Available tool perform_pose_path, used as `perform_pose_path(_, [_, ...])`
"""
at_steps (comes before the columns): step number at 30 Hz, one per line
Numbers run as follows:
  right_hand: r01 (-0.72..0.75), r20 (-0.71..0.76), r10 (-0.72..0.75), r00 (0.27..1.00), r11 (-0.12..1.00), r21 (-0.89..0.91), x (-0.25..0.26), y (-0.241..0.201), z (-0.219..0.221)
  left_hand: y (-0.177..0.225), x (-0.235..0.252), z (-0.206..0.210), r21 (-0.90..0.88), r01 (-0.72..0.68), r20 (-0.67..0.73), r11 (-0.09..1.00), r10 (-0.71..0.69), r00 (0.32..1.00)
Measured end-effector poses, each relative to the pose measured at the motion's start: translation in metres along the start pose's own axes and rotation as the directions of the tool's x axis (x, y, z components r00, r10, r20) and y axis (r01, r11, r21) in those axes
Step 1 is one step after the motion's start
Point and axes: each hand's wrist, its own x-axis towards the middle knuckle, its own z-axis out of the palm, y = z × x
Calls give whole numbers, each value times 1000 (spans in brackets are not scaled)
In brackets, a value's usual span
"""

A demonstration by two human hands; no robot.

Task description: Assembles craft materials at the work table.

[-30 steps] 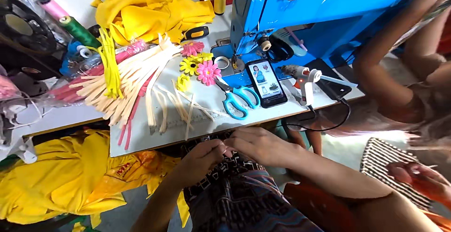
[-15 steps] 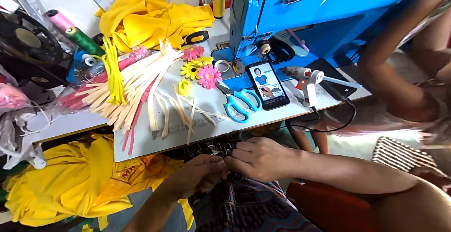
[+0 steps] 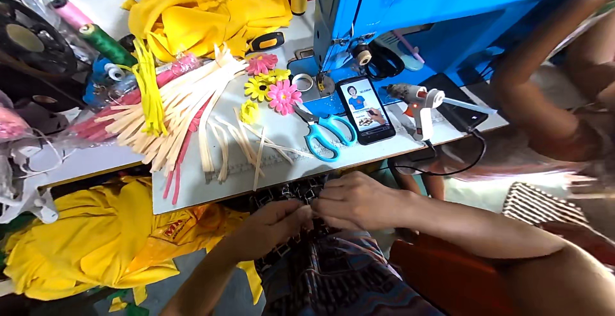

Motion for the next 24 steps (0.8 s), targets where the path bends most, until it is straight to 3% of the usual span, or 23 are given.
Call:
perform_pose_path(4, [-72,-112,74,991,997,20,-4,22,-8,8,-8,-16,15,-74,-233,997,75,970])
perform_pose_path(8, [-102,-177,98,979,995,-13,-14,40,-18,7,-17,-28,17,-145,-500,989,134,856])
perform_pose_path(12, [-100,-170,88,982,993,-62,-18,43,-22,9,-19,-34,252,-164,-645,954,292,706])
perform_pose_path(14, [-86,-152,71,986,992,-92,-17,43,-21,19,-16,-27,449,-122,-609,885,403,683])
perform_pose_path(16, [-66,-126,48,991,987,-146,-14,40,-20,26,-7,-19,619,-115,-491,777,498,715])
perform_pose_path(18, [-38,-104,19,994,981,-192,-10,35,-18,32,5,-10,704,-103,-371,703,488,790])
perform_pose_path(21, [-4,-77,-15,997,972,-235,-6,26,-15,41,20,-5,669,-50,-194,741,240,951])
perform_pose_path(24, [29,-50,-45,998,958,-286,-3,18,-16,43,32,-14,503,-10,-23,864,25,999])
